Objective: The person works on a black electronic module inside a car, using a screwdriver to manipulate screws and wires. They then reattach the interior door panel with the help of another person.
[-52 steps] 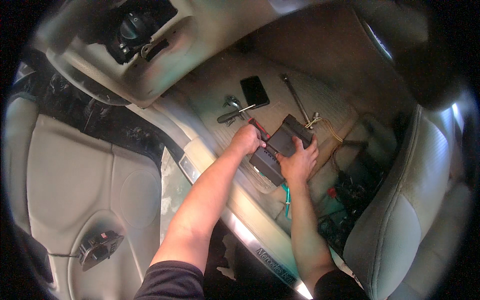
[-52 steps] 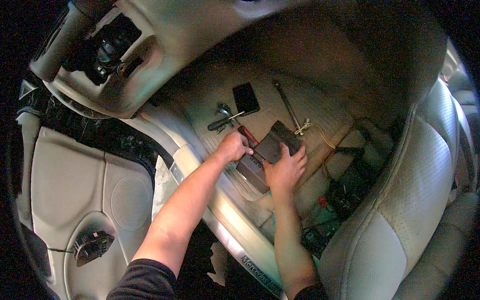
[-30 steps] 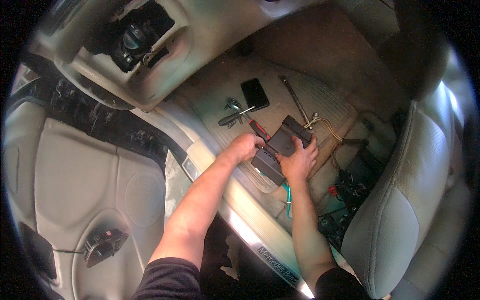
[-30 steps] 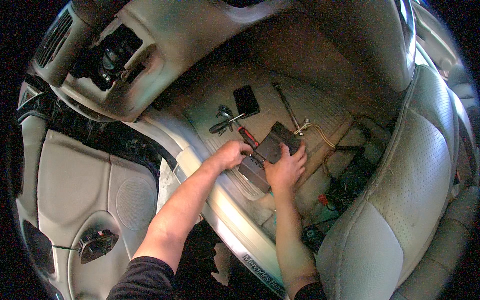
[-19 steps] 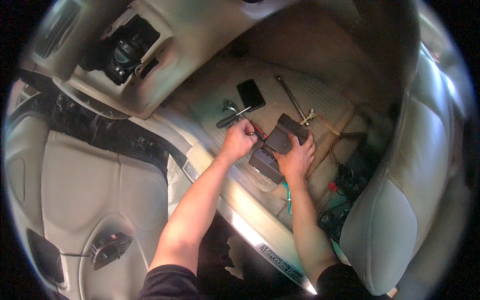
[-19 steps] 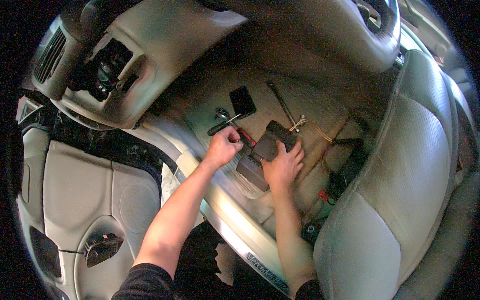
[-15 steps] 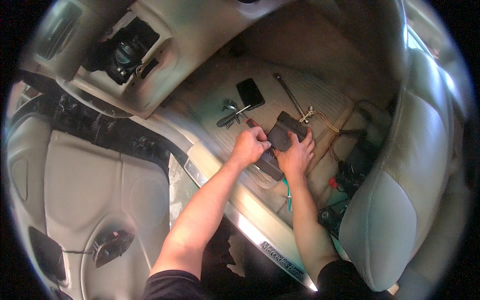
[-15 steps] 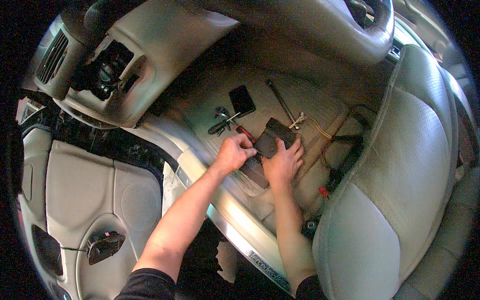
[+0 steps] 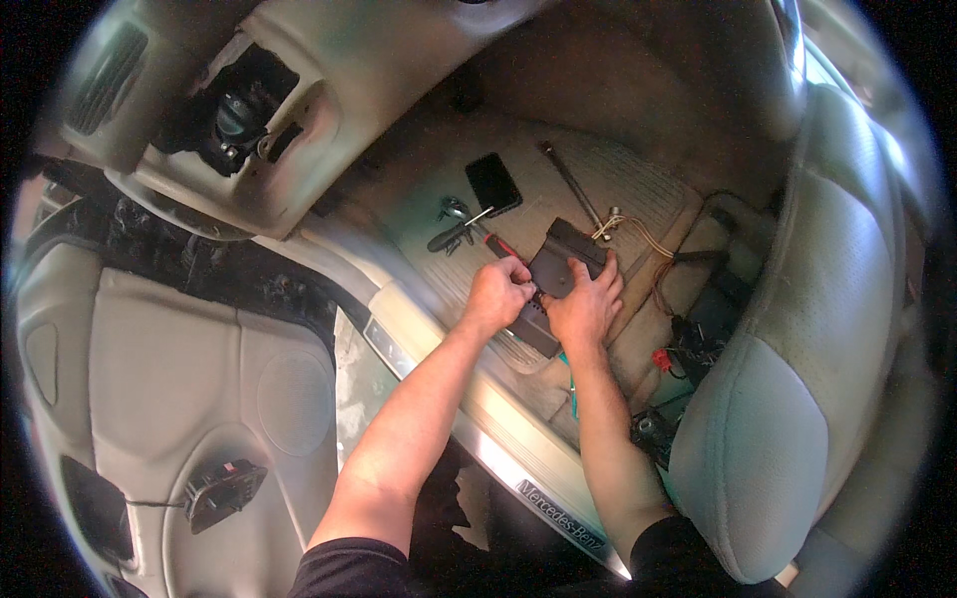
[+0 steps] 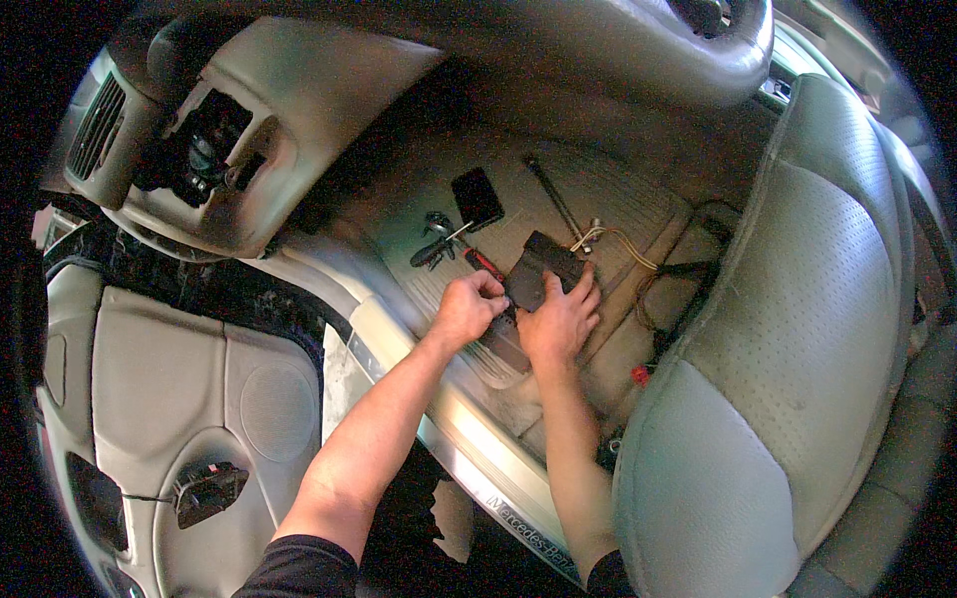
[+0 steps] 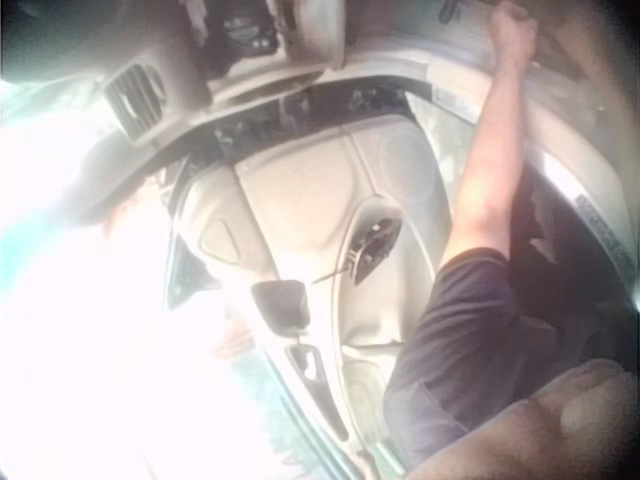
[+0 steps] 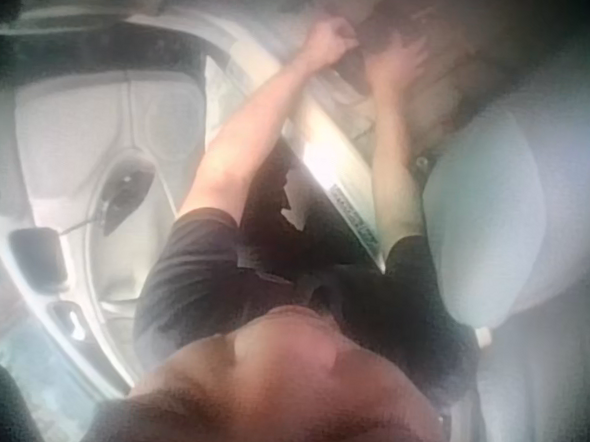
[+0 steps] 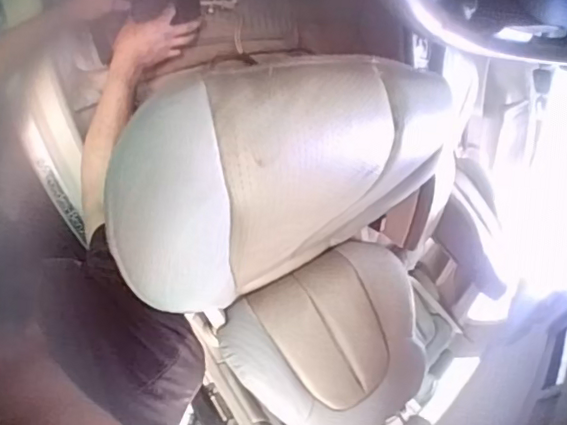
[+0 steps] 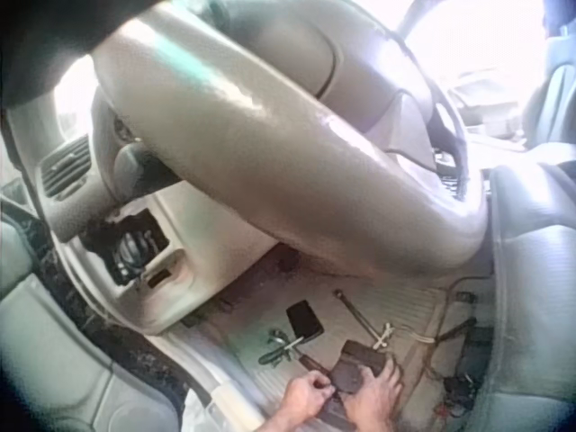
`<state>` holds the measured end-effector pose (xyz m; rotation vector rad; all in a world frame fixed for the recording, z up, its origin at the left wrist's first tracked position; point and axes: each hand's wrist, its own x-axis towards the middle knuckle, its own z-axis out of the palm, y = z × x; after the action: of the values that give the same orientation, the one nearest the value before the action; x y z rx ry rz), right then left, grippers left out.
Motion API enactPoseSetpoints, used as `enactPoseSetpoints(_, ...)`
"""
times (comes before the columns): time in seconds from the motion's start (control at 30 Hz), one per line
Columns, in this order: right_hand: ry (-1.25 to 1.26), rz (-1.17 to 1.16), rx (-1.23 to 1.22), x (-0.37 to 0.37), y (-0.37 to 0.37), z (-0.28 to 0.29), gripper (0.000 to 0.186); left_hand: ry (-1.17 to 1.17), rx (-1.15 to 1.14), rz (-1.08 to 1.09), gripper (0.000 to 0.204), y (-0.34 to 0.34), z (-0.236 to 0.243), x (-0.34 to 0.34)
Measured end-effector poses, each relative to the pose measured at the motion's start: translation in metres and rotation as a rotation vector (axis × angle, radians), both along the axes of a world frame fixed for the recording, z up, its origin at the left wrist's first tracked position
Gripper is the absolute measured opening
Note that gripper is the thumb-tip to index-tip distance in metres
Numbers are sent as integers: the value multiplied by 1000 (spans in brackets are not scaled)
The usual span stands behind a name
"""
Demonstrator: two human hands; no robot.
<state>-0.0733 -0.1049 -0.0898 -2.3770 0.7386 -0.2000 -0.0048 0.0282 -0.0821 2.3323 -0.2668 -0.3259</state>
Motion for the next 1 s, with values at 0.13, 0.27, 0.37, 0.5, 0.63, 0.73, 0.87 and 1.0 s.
enactPoseSetpoints(0.13,15,3,-2,1,0,1,68,16,8,10,23,-1,-5,1)
enactPoseSetpoints(0.27,7,-7,-6,1,0,1,68,5,29,-1,24,-2,-6,1)
enactPoseSetpoints(0.37,1,-10,-11,1,1,0,69,-12,50,3,24,-2,-2,0)
enactPoseSetpoints(0.5,-1,-6,-6,1,1,1,70,-3,55,19,25,1,-3,2)
enactPoseSetpoints(0.63,-3,-9,-8,1,2,1,70,-21,59,8,26,0,-1,3)
enactPoseSetpoints(0.73,3,-9,-14,1,2,1,70,-12,69,3,26,-2,0,2)
enactPoseSetpoints(0.87,10,-10,-13,1,1,1,69,1,63,-9,26,-3,2,1)
enactPoseSetpoints(1.0,8,-14,-14,1,1,0,69,-3,97,-14,26,-4,3,0)
